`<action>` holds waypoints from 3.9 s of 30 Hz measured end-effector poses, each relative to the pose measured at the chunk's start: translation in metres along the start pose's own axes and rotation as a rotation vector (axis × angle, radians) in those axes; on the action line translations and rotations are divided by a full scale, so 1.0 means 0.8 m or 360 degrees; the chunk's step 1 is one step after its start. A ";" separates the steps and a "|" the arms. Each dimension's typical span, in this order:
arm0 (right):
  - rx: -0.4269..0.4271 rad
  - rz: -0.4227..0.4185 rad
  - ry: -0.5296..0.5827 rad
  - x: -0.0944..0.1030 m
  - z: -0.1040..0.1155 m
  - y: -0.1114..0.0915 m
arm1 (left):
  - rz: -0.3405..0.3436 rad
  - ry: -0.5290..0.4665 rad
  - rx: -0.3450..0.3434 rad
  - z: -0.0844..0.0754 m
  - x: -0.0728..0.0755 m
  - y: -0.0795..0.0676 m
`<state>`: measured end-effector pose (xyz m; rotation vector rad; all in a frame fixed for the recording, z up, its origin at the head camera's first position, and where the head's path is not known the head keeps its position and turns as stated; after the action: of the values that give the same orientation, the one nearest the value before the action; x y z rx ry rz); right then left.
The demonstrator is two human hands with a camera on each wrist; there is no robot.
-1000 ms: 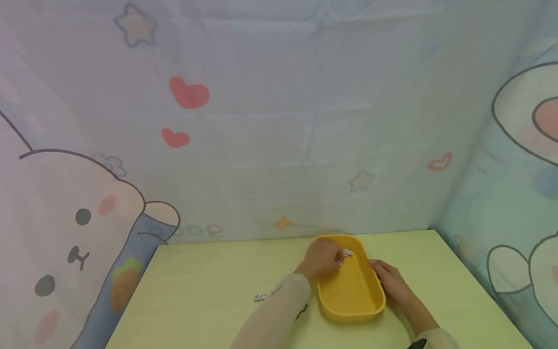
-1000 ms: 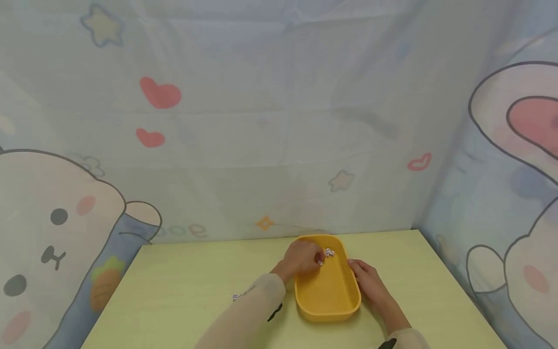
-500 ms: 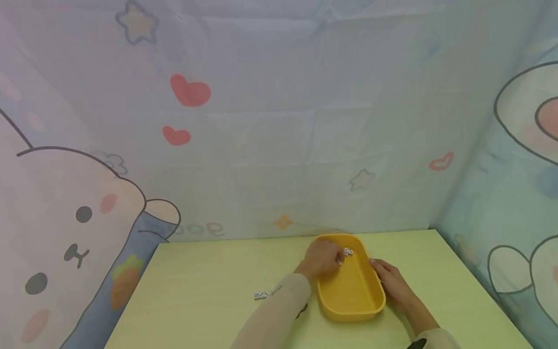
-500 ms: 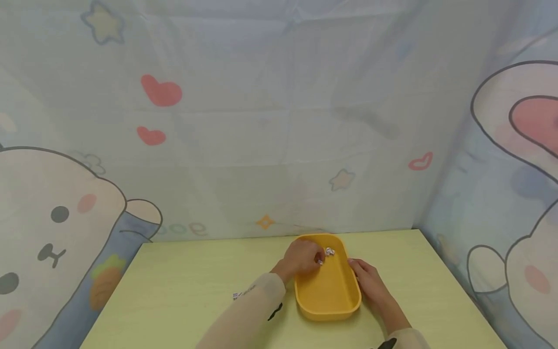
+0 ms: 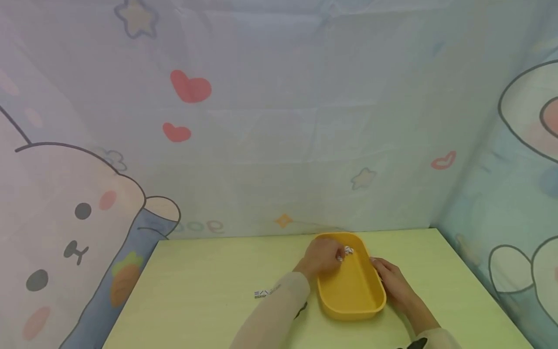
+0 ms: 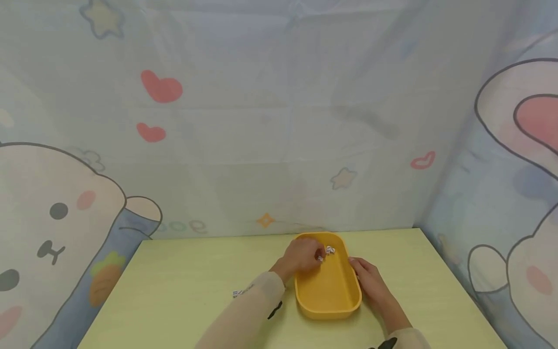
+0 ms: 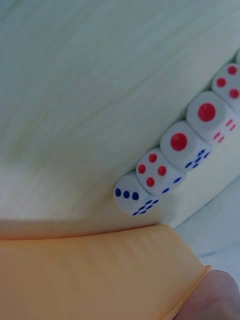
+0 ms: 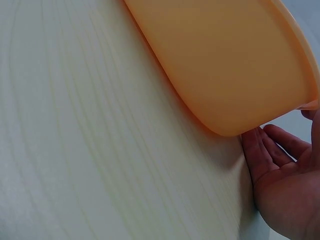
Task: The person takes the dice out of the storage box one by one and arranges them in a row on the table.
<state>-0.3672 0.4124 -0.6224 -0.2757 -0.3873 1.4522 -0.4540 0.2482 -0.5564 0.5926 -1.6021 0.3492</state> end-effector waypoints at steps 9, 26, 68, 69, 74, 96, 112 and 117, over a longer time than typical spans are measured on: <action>0.0010 0.0007 0.0000 -0.003 0.005 0.002 | -0.0001 -0.0077 0.0021 0.008 0.002 0.000; -0.0027 -0.0034 0.0011 0.003 -0.007 0.001 | -0.0186 -0.0742 -0.0218 -0.011 0.068 -0.024; -0.0017 -0.0063 -0.0049 -0.003 0.000 0.004 | 0.0026 -0.0839 0.0024 0.126 0.063 -0.319; -0.0019 -0.0066 -0.0043 -0.003 0.000 0.004 | 0.0018 -0.0840 0.0024 0.126 0.062 -0.320; -0.0009 -0.0066 -0.0037 -0.001 0.003 0.006 | -0.0013 -0.0840 0.0002 0.121 0.058 -0.320; 0.0010 -0.0076 -0.0018 -0.003 0.003 -0.001 | -0.0051 -0.0845 0.0016 0.118 0.050 -0.320; 0.0009 -0.0064 -0.0024 -0.007 0.002 0.000 | -0.0061 -0.0786 0.0066 0.118 0.061 -0.321; 0.0012 -0.0053 -0.0011 -0.007 0.004 0.000 | -0.0058 -0.0810 0.0050 0.111 0.069 -0.306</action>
<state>-0.3690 0.4065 -0.6202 -0.2569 -0.3902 1.4223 -0.3910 -0.0100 -0.5425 0.7758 -2.0707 0.2033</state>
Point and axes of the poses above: each hand's wrist, its own y-axis towards the middle knuckle, its own x-axis out of the back of the hand, z = x × y, the point moved 9 cm from there along y, towards the middle knuckle, and after that the axes turned 13 degrees about -x, right-handed, at the moved point
